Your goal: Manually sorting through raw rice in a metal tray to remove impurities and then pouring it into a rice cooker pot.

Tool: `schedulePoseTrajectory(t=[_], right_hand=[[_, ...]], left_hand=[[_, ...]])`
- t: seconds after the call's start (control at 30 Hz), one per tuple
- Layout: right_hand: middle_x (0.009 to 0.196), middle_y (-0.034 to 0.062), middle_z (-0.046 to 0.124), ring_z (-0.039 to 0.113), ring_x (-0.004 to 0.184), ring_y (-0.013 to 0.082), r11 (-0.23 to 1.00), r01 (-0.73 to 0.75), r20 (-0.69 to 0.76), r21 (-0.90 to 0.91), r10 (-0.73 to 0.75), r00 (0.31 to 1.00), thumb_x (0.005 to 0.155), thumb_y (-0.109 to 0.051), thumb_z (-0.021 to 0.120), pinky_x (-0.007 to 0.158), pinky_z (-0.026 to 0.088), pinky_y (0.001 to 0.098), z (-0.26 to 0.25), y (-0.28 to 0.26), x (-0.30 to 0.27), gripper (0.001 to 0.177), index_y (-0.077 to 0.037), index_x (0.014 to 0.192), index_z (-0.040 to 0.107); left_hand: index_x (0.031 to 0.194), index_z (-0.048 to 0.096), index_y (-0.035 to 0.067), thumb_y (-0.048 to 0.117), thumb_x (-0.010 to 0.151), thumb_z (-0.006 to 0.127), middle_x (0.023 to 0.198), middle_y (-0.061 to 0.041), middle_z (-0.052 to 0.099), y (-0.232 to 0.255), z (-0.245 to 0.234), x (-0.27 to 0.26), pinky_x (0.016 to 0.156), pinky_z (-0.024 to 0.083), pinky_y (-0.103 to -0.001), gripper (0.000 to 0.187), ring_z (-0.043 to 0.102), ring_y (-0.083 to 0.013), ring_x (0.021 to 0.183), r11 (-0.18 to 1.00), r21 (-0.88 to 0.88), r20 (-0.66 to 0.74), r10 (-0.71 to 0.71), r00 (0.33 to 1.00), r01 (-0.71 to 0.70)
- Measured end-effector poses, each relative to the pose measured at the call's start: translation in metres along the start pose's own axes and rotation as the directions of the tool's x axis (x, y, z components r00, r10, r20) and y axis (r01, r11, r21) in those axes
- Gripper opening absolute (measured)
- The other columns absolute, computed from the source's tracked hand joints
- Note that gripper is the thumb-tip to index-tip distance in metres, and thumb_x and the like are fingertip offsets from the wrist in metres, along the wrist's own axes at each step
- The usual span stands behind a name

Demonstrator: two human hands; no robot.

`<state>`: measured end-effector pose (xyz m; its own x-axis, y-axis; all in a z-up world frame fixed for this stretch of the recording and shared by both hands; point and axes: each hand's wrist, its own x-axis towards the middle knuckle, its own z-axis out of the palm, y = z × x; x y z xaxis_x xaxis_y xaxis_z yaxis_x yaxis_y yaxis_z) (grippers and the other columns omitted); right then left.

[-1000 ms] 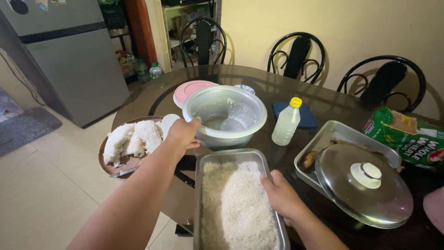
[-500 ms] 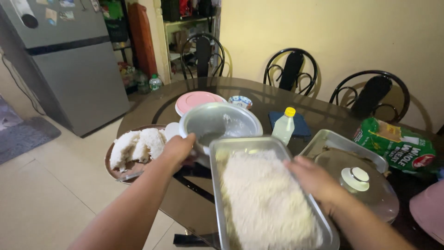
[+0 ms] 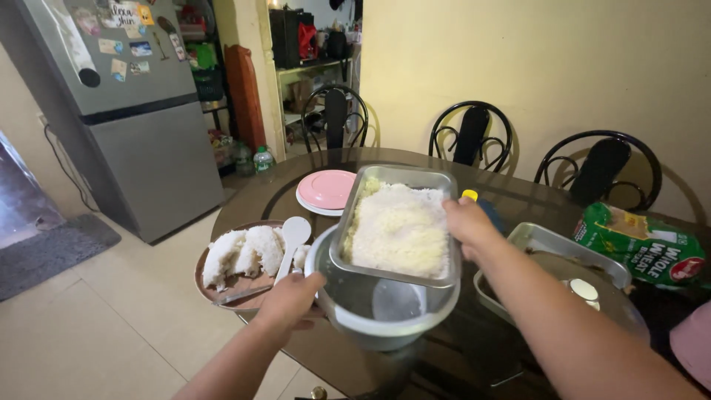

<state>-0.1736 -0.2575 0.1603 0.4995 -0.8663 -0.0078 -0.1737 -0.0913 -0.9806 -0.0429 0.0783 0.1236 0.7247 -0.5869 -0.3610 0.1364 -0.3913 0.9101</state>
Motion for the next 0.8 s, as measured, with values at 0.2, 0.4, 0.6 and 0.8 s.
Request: schedulePoseTrajectory(t=[0.2,0.4,0.6,0.8], right_hand=[[0.131,0.0264,0.062,0.065,0.113,0.0334,0.997,0.040,-0.071,0.071,-0.035,0.997,0.099,-0.029,0.055,0.089,0.055,0.0477,0.021,0.015,0.003,0.053,0.001,0.140,0.041],[0.112,0.0233,0.069,0.068,0.105,0.0335,0.974,0.174,-0.143,-0.148,-0.195,0.970,0.102,-0.035,0.056,0.089,0.052,0.0443,0.020,0.028,-0.001,0.044,0.003,0.126,0.055],[0.098,0.0227,0.070,0.069,0.093,0.0323,0.955,0.212,-0.147,-0.206,-0.244,0.959,0.100,-0.037,0.057,0.082,0.052,0.0438,0.027,0.031,-0.001,0.038,0.000,0.108,0.058],[0.090,0.0209,0.069,0.069,0.086,0.0323,0.947,0.250,-0.113,-0.201,-0.276,0.954,0.100,-0.037,0.057,0.077,0.052,0.0437,0.024,0.024,-0.013,0.037,-0.001,0.104,0.057]], left_hand=[[0.122,0.061,0.001,0.044,0.092,0.062,0.109,-0.021,0.072,-0.010,0.000,0.044,0.089,0.050,-0.043,0.053,0.067,-0.0338,0.100,0.932,0.141,-0.388,0.362,0.848,-0.333],[0.115,0.065,-0.001,0.033,0.096,0.058,0.102,-0.025,0.073,0.043,0.030,0.050,0.087,0.053,-0.048,0.040,0.069,-0.0419,0.099,0.663,0.401,-0.388,0.748,0.538,-0.632],[0.123,0.059,0.003,0.025,0.099,0.054,0.099,-0.028,0.070,0.063,0.054,0.081,0.084,0.049,-0.055,0.033,0.065,-0.0468,0.096,0.609,0.521,-0.152,0.755,0.637,-0.598],[0.112,0.066,0.005,0.024,0.098,0.054,0.097,-0.025,0.072,0.053,0.052,0.117,0.083,0.052,-0.053,0.026,0.067,-0.0454,0.096,0.629,0.547,-0.201,0.740,0.642,-0.553]])
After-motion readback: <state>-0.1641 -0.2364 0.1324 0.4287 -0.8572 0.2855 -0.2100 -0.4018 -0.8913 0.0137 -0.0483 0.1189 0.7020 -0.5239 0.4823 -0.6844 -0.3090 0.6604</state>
